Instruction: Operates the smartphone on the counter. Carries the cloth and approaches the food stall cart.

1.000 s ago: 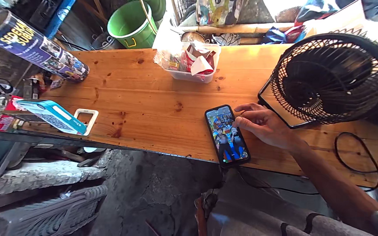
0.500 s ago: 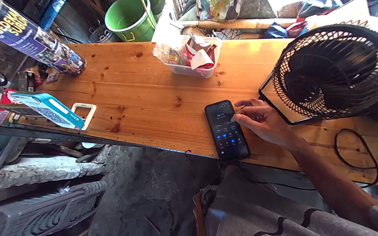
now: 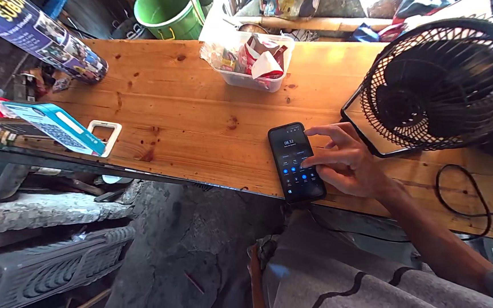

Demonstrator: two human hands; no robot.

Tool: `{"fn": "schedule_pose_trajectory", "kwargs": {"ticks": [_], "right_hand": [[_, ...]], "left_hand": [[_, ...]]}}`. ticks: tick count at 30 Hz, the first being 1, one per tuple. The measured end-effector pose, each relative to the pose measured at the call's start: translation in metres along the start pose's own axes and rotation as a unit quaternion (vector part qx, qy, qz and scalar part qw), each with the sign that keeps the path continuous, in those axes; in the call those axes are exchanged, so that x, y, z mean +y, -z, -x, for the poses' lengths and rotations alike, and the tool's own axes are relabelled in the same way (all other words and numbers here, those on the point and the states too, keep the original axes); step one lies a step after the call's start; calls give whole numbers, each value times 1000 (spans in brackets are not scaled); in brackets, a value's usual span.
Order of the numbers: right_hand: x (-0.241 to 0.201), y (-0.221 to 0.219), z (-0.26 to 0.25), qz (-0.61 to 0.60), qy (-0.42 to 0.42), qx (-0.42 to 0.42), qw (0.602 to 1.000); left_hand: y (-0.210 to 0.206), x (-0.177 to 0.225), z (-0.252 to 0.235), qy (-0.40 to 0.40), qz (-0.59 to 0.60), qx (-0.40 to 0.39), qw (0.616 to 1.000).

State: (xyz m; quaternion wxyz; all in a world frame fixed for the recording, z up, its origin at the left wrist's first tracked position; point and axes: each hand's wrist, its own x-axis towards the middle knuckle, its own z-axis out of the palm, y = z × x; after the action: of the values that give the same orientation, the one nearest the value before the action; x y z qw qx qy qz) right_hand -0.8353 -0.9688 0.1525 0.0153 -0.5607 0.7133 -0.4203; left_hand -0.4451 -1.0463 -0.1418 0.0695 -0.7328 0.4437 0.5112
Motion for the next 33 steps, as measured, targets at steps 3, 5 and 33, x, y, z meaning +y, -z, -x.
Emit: {"fn": "schedule_pose_trajectory", "kwargs": {"ticks": [3, 5, 33], "right_hand": [[1, 4, 7, -4, 29, -12, 1000], [2, 4, 10, -12, 46, -14, 999], [-1, -5, 4, 67, -45, -4, 997]], "left_hand": [[3, 4, 4, -8, -15, -15, 1000], [3, 4, 2, -7, -23, -17, 1000], [6, 7, -5, -12, 17, -17, 1000]]}}
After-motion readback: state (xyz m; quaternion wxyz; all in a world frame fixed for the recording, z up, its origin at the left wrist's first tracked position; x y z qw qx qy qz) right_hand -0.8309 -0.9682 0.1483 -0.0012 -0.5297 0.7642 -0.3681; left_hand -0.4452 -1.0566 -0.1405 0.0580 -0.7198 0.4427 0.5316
